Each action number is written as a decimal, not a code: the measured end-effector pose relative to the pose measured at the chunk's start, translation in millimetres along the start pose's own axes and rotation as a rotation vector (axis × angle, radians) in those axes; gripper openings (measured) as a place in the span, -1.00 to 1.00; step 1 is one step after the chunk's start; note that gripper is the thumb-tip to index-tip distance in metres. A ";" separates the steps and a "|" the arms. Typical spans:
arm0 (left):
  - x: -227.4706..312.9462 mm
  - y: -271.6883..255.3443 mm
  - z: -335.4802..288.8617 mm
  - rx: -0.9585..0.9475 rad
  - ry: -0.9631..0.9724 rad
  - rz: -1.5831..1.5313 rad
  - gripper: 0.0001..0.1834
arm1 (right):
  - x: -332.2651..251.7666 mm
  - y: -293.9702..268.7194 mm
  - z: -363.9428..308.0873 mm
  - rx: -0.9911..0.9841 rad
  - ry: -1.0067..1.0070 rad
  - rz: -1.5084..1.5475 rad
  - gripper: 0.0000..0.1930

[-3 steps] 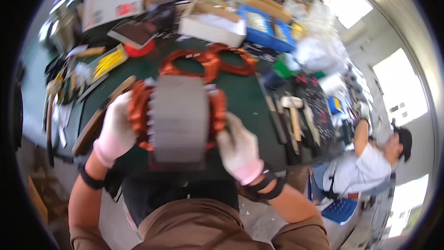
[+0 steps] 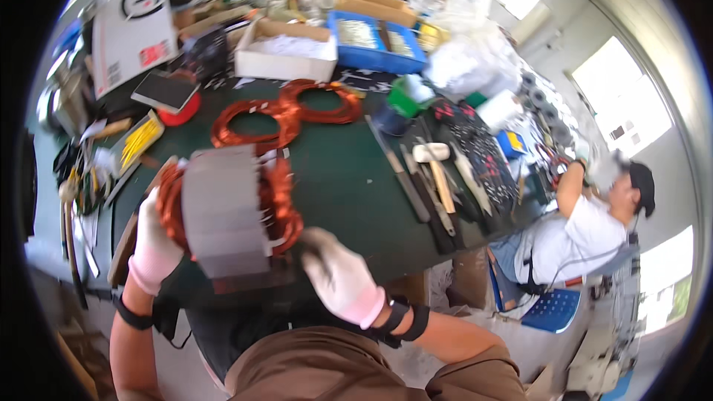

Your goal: Inserting copper wire coils into the slots of a motor stator and tapping them into place with a mallet.

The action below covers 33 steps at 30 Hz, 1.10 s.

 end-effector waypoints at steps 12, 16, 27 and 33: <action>27.4 35.5 -15.3 -0.096 0.354 0.531 -0.62 | 155.5 -176.3 -24.4 0.076 0.446 -1.057 -0.79; 4.7 8.3 -10.8 -0.104 0.166 0.405 -0.51 | 145.4 -163.1 -8.6 -0.065 0.482 -1.175 -0.77; 56.6 48.6 -25.5 -0.072 0.802 1.164 -0.94 | 169.2 -231.4 -66.7 0.187 0.376 -0.865 -0.63; 57.2 37.9 -20.4 -0.076 0.771 1.187 -0.91 | -23.3 -127.1 -2.5 -0.235 -0.141 -1.122 -0.60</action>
Point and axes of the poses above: each hand's wrist, its own z-axis towards the middle knuckle, its own y-axis out of the palm, x = y × z, the point moved 9 cm from there along z, towards the middle knuckle, and after that the axes turned 4 degrees about -x, right-handed, at the moved point
